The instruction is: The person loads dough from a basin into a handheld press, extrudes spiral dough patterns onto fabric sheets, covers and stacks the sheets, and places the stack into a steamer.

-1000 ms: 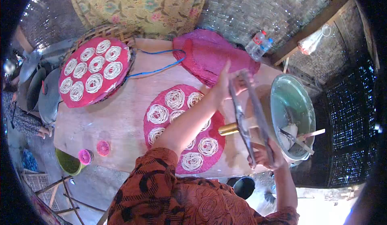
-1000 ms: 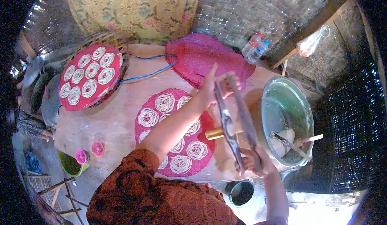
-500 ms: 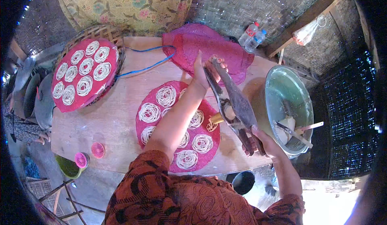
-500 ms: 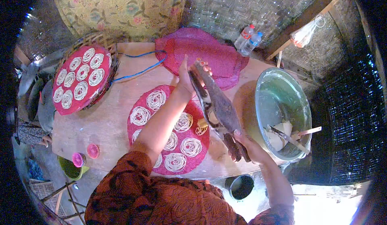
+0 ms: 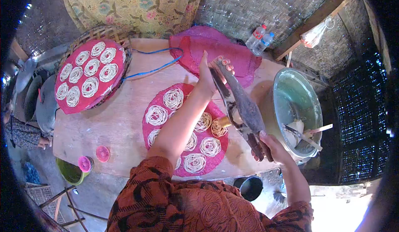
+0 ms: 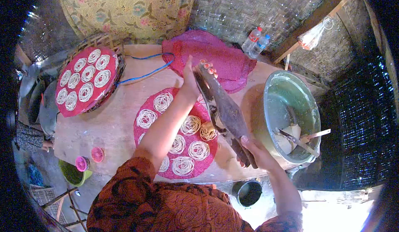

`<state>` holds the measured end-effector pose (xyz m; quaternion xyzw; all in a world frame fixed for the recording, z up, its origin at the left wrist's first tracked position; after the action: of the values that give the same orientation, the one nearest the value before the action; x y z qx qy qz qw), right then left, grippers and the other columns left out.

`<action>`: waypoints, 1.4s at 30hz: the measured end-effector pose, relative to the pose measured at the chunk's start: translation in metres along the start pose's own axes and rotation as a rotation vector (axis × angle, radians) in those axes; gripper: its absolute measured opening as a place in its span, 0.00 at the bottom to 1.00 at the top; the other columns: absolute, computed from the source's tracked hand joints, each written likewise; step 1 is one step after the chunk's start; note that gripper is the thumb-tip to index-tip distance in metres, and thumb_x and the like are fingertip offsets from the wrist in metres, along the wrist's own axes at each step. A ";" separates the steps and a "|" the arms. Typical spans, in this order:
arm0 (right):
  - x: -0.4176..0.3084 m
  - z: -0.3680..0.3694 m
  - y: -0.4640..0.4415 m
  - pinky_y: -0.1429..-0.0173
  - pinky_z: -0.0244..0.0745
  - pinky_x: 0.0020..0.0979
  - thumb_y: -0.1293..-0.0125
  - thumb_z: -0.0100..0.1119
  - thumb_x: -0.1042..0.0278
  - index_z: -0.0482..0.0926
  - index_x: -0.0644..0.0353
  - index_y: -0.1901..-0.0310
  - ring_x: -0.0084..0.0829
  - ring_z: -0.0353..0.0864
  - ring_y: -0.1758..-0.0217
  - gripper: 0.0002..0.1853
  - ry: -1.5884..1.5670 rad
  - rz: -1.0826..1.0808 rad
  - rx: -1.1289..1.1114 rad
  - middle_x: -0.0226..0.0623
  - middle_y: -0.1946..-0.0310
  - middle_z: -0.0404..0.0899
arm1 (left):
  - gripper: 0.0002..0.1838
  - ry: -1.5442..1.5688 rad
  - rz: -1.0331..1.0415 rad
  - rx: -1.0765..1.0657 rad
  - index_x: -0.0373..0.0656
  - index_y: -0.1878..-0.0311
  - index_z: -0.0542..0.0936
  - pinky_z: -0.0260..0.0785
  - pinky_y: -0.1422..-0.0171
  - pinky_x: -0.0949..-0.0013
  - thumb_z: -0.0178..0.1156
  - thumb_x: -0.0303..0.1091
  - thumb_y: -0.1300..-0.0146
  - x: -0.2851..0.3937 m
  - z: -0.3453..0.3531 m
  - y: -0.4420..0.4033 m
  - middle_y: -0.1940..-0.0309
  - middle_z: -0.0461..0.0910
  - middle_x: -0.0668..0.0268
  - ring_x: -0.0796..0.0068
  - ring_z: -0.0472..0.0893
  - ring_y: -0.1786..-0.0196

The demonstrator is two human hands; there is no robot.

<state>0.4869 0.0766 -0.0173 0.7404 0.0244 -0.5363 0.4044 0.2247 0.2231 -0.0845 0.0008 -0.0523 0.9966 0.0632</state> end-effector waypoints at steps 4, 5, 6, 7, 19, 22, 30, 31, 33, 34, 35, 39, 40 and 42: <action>0.002 0.001 0.013 0.75 0.73 0.29 0.35 0.42 0.37 0.74 0.65 0.64 0.29 0.78 0.80 0.31 0.006 0.050 -0.004 0.39 0.78 0.77 | 0.28 0.022 -0.006 0.102 0.48 0.73 0.70 0.65 0.62 0.57 0.43 0.67 0.40 -0.009 -0.017 0.009 0.78 0.71 0.65 0.62 0.72 0.74; 0.004 -0.001 0.015 0.77 0.73 0.27 0.35 0.44 0.37 0.74 0.64 0.64 0.27 0.77 0.81 0.30 -0.015 0.066 -0.007 0.37 0.79 0.77 | 0.31 0.044 -0.024 0.107 0.47 0.74 0.71 0.64 0.61 0.54 0.41 0.69 0.41 -0.013 -0.024 0.007 0.77 0.72 0.62 0.59 0.72 0.73; 0.005 -0.003 0.016 0.77 0.73 0.27 0.35 0.44 0.37 0.74 0.64 0.64 0.27 0.77 0.81 0.30 -0.013 0.069 -0.007 0.37 0.79 0.77 | 0.30 0.086 -0.040 0.040 0.48 0.73 0.71 0.64 0.62 0.55 0.42 0.68 0.41 -0.020 -0.029 0.005 0.78 0.71 0.63 0.60 0.72 0.74; 0.007 -0.007 0.017 0.77 0.73 0.27 0.35 0.45 0.38 0.74 0.64 0.63 0.27 0.77 0.80 0.30 -0.005 0.073 0.019 0.37 0.79 0.77 | 0.30 0.091 -0.039 0.039 0.48 0.73 0.71 0.64 0.62 0.55 0.42 0.68 0.41 -0.026 -0.031 0.002 0.78 0.71 0.63 0.60 0.72 0.74; 0.064 0.002 -0.062 0.72 0.80 0.37 0.39 0.32 0.27 0.65 0.66 0.42 0.40 0.80 0.77 0.44 -0.755 -0.205 -0.225 0.54 0.65 0.77 | 0.26 0.243 0.073 -0.034 0.50 0.73 0.69 0.63 0.66 0.63 0.42 0.63 0.37 -0.031 -0.061 -0.015 0.81 0.67 0.70 0.71 0.69 0.76; 0.122 -0.011 -0.111 0.72 0.80 0.35 0.43 0.48 0.35 0.65 0.69 0.44 0.41 0.80 0.77 0.40 -1.003 -0.169 -0.402 0.55 0.65 0.77 | 0.23 0.322 0.111 -0.062 0.51 0.73 0.69 0.62 0.67 0.64 0.43 0.61 0.36 -0.026 -0.070 -0.015 0.81 0.66 0.73 0.73 0.68 0.76; 0.077 0.006 -0.130 0.81 0.68 0.20 0.33 0.41 0.44 0.62 0.61 0.38 0.22 0.71 0.84 0.32 -0.527 -0.093 -0.352 0.30 0.75 0.72 | 0.24 0.205 0.374 -0.014 0.53 0.79 0.68 0.65 0.67 0.64 0.46 0.62 0.37 0.033 -0.067 -0.012 0.82 0.68 0.75 0.74 0.69 0.78; 0.078 0.005 -0.134 0.82 0.67 0.18 0.32 0.39 0.45 0.62 0.61 0.37 0.20 0.71 0.83 0.30 -0.330 -0.110 -0.310 0.29 0.75 0.72 | 0.24 0.145 0.394 -0.127 0.53 0.79 0.68 0.65 0.67 0.64 0.46 0.62 0.37 0.049 -0.060 -0.012 0.83 0.68 0.75 0.74 0.69 0.78; 0.114 -0.009 -0.172 0.77 0.73 0.27 0.31 0.41 0.52 0.63 0.58 0.38 0.29 0.77 0.79 0.26 -0.071 -0.128 -0.277 0.36 0.70 0.76 | 0.21 0.079 0.432 -0.259 0.53 0.79 0.69 0.66 0.68 0.66 0.47 0.55 0.37 0.076 -0.032 0.005 0.83 0.68 0.76 0.77 0.70 0.79; 0.122 -0.005 -0.186 0.73 0.75 0.33 0.32 0.42 0.56 0.64 0.58 0.38 0.36 0.79 0.75 0.24 0.488 -0.610 0.033 0.41 0.66 0.78 | 0.17 0.076 0.453 -0.277 0.53 0.78 0.70 0.67 0.69 0.68 0.49 0.48 0.36 0.088 -0.005 0.022 0.83 0.68 0.76 0.80 0.70 0.78; 0.109 0.005 -0.178 0.66 0.75 0.39 0.34 0.44 0.60 0.65 0.57 0.41 0.44 0.79 0.70 0.21 0.854 -0.811 0.224 0.46 0.61 0.78 | 0.17 -0.033 0.548 -0.245 0.52 0.78 0.71 0.67 0.71 0.69 0.49 0.49 0.36 0.098 0.019 0.041 0.84 0.68 0.76 0.81 0.70 0.79; 0.080 0.027 -0.166 0.60 0.74 0.41 0.40 0.53 0.67 0.75 0.56 0.54 0.49 0.79 0.61 0.12 1.031 -0.515 0.563 0.44 0.57 0.77 | 0.19 -0.475 0.810 -0.179 0.53 0.80 0.70 0.64 0.76 0.73 0.47 0.50 0.36 0.142 0.102 0.147 0.85 0.67 0.77 0.82 0.67 0.83; 0.065 0.034 -0.159 0.62 0.75 0.40 0.42 0.55 0.68 0.78 0.55 0.59 0.47 0.79 0.61 0.09 0.952 -0.309 0.588 0.41 0.58 0.77 | 0.21 -0.477 0.464 -0.623 0.53 0.81 0.70 0.59 0.77 0.74 0.43 0.53 0.35 0.169 0.116 0.168 0.87 0.65 0.77 0.83 0.63 0.84; 0.058 0.035 -0.152 0.64 0.74 0.40 0.42 0.56 0.68 0.79 0.54 0.60 0.47 0.79 0.64 0.08 1.050 -0.424 0.527 0.39 0.62 0.76 | 0.25 -0.736 0.422 -0.535 0.57 0.86 0.66 0.54 0.78 0.74 0.42 0.55 0.35 0.205 0.140 0.244 0.87 0.69 0.78 0.84 0.63 0.84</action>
<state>0.4129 0.1339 -0.1549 0.9592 0.2331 -0.1576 0.0268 -0.0097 -0.0063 0.0314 0.3256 -0.3238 0.8729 -0.1647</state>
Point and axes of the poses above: each hand's wrist, its own y-axis away from the middle knuckle, its own z-axis out of the palm, x = y × z, the point moved 1 cm from there along -y, towards the middle knuckle
